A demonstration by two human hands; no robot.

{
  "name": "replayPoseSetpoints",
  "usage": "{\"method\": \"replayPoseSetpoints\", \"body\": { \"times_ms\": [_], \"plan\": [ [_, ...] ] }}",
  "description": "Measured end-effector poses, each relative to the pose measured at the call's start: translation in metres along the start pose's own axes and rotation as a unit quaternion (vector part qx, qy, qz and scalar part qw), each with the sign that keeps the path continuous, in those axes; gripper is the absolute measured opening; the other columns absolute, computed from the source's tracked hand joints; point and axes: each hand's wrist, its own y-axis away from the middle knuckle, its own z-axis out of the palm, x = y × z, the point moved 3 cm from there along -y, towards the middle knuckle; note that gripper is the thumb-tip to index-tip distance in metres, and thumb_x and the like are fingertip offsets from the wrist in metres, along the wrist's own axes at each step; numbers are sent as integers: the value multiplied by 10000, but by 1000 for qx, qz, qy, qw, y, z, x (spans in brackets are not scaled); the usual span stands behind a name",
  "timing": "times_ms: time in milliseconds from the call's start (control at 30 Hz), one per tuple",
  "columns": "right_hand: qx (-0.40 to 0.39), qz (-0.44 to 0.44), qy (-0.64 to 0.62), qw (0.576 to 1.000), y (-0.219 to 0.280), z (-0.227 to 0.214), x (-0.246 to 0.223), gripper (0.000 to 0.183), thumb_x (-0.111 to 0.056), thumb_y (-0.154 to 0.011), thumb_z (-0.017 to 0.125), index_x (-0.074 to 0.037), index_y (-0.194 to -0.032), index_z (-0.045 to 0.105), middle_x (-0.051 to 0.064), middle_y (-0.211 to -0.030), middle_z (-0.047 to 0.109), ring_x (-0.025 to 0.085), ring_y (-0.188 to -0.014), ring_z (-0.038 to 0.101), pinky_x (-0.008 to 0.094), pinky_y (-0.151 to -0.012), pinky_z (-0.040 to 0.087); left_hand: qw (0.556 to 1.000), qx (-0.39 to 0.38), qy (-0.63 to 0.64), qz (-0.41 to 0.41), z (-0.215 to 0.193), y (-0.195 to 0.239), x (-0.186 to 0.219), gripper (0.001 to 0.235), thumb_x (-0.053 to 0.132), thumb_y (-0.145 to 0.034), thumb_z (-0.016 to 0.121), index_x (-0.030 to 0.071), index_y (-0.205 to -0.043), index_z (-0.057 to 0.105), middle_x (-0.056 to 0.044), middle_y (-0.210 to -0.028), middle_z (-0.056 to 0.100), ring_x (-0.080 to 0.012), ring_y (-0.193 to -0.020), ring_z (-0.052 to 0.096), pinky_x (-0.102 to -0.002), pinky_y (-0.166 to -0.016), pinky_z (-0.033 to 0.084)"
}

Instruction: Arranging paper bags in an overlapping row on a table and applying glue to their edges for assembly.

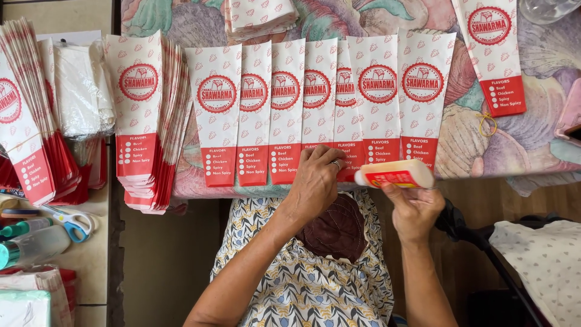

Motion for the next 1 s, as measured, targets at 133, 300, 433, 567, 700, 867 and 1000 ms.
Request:
{"method": "replayPoseSetpoints", "body": {
  "times_ms": [133,300,433,567,700,867,1000],
  "plan": [
    [23,-18,-14,999,-16,-16,-13,617,55,-762,820,21,-1334,591,188,-1171,686,259,-1160,663,501,-1063,572,1000,-3,-9,3,-7,0,3,219,-34,-838,577,61,-942,745,-62,-1076,686,-248,-1091,579,-400,-931,412],
    [54,35,-94,994,-24,-11,-48,1047,-103,-829,829,-14,-1686,233,101,-1301,652,215,-1232,626,516,-1199,549,997,61,-5,55,-34,4,0,158,-67,-952,582,-59,-1034,717,-150,-1090,699,-290,-971,498,-404,-781,417],
    [34,-28,-61,997,-20,15,-24,646,3,-787,807,7,-1381,552,192,-1239,663,312,-1241,647,533,-1126,542,999,21,-47,7,-34,20,-31,60,49,-852,699,80,-892,730,-54,-984,676,-249,-956,552,-365,-834,433],
    [-12,-11,-40,999,-6,41,-17,638,23,-734,840,23,-1322,592,199,-1195,687,293,-1210,646,514,-1074,548,998,-42,-35,-21,-47,24,-27,166,97,-787,790,85,-950,761,-47,-1068,692,-226,-1012,555,-355,-880,428],
    [-97,5,26,995,0,58,-26,519,89,-744,811,51,-1233,643,262,-1118,715,346,-1101,692,544,-975,571,997,-71,-25,-35,-45,29,-29,320,134,-724,850,72,-1025,757,-54,-1160,676,-241,-1091,539,-375,-914,421],
    [-128,-3,-2,992,10,80,-18,465,85,-758,810,59,-1192,646,251,-1085,730,323,-1087,697,523,-940,586,996,-73,-25,-38,-43,31,-32,361,127,-672,869,71,-1004,740,-56,-1167,667,-249,-1105,541,-394,-927,418],
    [-117,-1,4,993,7,79,-20,515,87,-745,815,52,-1231,648,270,-1101,721,341,-1069,700,540,-945,583,997,-67,-13,-43,-51,30,-27,347,172,-732,850,87,-1051,746,-44,-1169,664,-238,-1126,540,-397,-949,405]
  ]
}}
